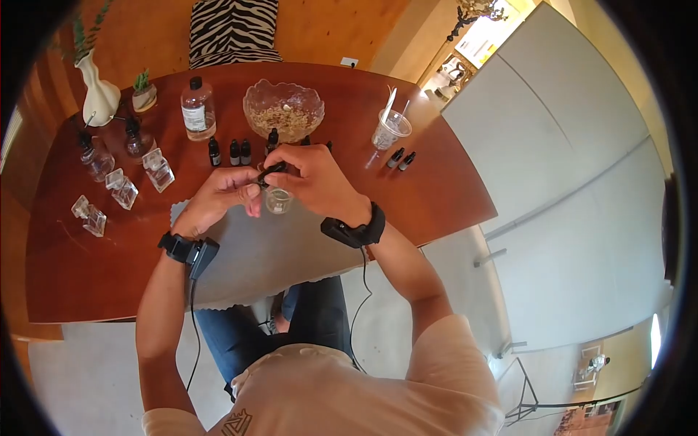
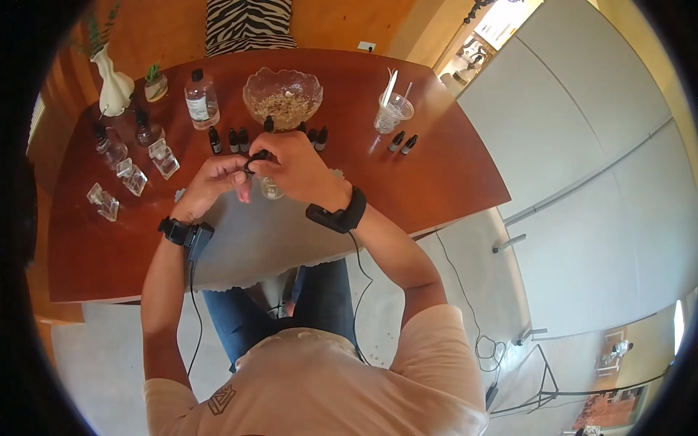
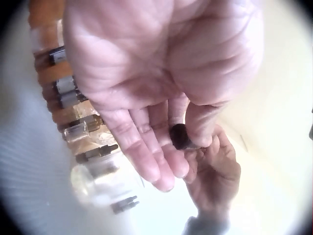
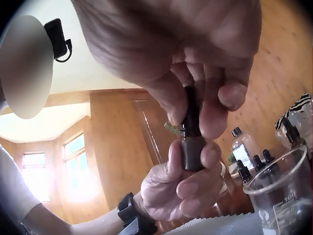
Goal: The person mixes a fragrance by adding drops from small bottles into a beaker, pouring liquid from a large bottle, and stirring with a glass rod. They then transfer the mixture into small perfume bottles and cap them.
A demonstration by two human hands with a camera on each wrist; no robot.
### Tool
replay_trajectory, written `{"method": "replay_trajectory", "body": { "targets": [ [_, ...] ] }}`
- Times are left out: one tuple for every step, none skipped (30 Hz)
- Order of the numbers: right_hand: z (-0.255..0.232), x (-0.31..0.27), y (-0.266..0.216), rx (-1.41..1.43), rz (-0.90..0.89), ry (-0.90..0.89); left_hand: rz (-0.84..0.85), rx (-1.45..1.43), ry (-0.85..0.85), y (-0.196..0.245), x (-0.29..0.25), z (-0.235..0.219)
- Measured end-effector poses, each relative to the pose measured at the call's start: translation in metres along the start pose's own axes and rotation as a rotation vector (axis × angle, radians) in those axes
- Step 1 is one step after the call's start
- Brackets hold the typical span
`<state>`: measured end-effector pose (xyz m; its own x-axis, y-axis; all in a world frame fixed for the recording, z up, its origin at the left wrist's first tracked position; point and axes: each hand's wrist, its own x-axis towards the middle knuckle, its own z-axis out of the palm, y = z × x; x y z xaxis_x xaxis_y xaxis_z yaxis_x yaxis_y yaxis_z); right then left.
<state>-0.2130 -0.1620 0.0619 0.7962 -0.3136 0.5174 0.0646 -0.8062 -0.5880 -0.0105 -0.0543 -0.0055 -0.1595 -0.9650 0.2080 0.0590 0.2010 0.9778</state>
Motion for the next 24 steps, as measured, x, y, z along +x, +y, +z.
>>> {"method": "replay_trajectory", "body": {
  "targets": [
    [-0.002,-0.003,0.009,-0.041,-0.041,0.036,0.010,-0.026,0.026,0.002,0.001,0.002],
    [-0.004,-0.005,0.015,-0.079,-0.083,0.071,0.019,-0.052,0.055,0.004,0.001,0.004],
    [-0.015,-0.008,0.013,-0.082,0.075,0.096,0.025,-0.078,0.088,0.008,0.000,0.006],
    [-0.033,-0.014,0.012,-0.085,0.233,0.116,0.031,-0.058,0.137,0.010,-0.001,0.003],
    [-0.051,-0.022,0.032,-0.193,0.249,0.153,0.034,-0.039,0.187,0.012,0.000,0.000],
    [-0.071,-0.031,0.060,-0.302,0.264,0.190,0.036,-0.022,0.235,0.012,0.000,-0.002],
    [-0.092,-0.038,0.076,-0.365,0.454,0.199,0.079,-0.019,0.288,0.010,0.001,-0.004],
    [-0.111,-0.045,0.091,-0.430,0.645,0.210,0.089,-0.032,0.315,0.009,0.000,-0.005],
    [-0.124,-0.052,0.110,-0.621,0.642,0.217,0.101,-0.045,0.340,0.008,0.000,-0.007],
    [-0.133,-0.059,0.129,-0.812,0.633,0.224,0.115,-0.056,0.363,0.008,0.001,-0.008],
    [-0.138,-0.066,0.146,-0.847,0.653,0.225,0.114,-0.049,0.361,0.009,0.002,-0.008],
    [-0.142,-0.073,0.162,-0.883,0.672,0.224,0.112,-0.043,0.360,0.009,0.002,-0.007],
    [-0.143,-0.074,0.167,-0.917,0.691,0.222,0.110,-0.036,0.360,0.010,0.002,-0.006],
    [-0.142,-0.075,0.171,-0.925,0.711,0.207,0.105,-0.031,0.358,0.009,0.002,-0.006],
    [-0.139,-0.075,0.172,-0.932,0.731,0.191,0.099,-0.024,0.358,0.009,0.001,-0.006],
    [-0.136,-0.074,0.172,-0.937,0.751,0.176,0.092,-0.017,0.357,0.008,0.001,-0.007],
    [-0.133,-0.073,0.173,-0.944,0.766,0.171,0.091,-0.027,0.364,0.007,0.002,-0.008],
    [-0.130,-0.073,0.173,-0.951,0.782,0.167,0.090,-0.036,0.370,0.005,0.002,-0.009],
    [-0.128,-0.072,0.173,-0.956,0.798,0.164,0.089,-0.043,0.375,0.004,0.002,-0.011],
    [-0.126,-0.073,0.173,-0.964,0.777,0.186,0.089,-0.049,0.378,0.003,0.002,-0.011],
    [-0.125,-0.075,0.174,-0.973,0.754,0.208,0.088,-0.056,0.381,0.003,0.002,-0.012],
    [-0.125,-0.077,0.175,-0.981,0.731,0.228,0.088,-0.062,0.386,0.004,0.002,-0.012],
    [-0.125,-0.077,0.177,-0.990,0.748,0.216,0.086,-0.052,0.385,0.005,0.002,-0.012],
    [-0.125,-0.076,0.176,-0.999,0.765,0.203,0.084,-0.042,0.385,0.007,0.002,-0.011]
  ]
}}
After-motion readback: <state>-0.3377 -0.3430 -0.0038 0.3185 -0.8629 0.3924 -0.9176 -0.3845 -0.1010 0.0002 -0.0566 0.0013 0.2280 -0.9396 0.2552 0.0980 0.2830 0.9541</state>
